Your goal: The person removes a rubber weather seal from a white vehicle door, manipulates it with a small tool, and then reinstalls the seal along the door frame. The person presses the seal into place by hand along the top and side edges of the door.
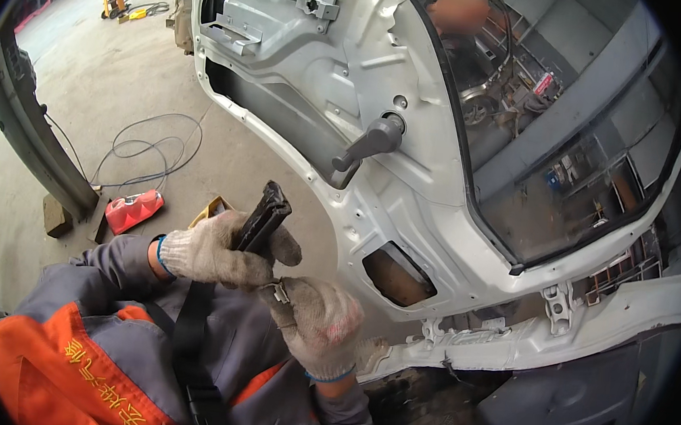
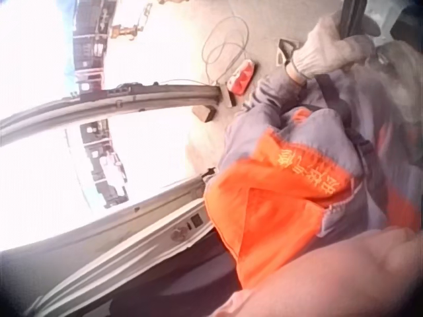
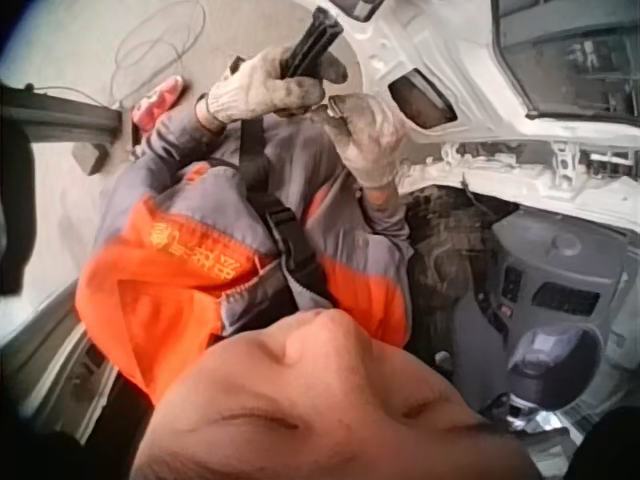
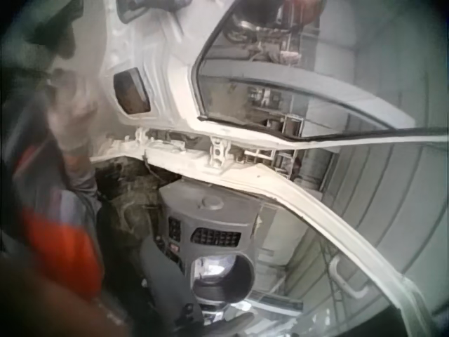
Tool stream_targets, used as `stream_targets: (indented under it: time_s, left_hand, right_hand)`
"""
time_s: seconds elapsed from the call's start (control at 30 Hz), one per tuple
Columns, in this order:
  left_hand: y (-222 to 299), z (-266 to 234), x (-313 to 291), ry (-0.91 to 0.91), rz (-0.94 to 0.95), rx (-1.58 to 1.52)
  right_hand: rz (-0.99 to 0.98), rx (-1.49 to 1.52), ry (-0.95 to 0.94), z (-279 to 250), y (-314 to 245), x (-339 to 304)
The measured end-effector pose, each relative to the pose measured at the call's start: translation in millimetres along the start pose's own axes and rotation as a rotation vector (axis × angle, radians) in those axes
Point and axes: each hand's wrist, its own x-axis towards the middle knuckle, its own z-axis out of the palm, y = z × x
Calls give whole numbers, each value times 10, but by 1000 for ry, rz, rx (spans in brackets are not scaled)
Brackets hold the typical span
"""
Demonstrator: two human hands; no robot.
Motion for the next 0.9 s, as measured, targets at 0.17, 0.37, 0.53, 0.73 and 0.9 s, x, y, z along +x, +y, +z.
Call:
stream_targets:
  time_s: [0.17, 0.37, 0.53, 0.73, 0.9]
  left_hand:
    - [-305, 82, -25, -38, 214, 9]
    - [-245, 168, -51, 31, 51, 97]
    - [-353, 191, -27, 1, 51, 57]
    - [-330, 193, -48, 91, 19, 12]
    - [-255, 161, -82, 107, -2, 94]
  right_hand:
    - [-6, 33, 9, -21, -49, -34]
    - [59, 47, -31, -53, -46, -63]
    - [94, -35, -82, -99, -27, -83]
    - [174, -43, -239, -19, -75, -104]
    - [237, 127, -73, -73, -113, -230]
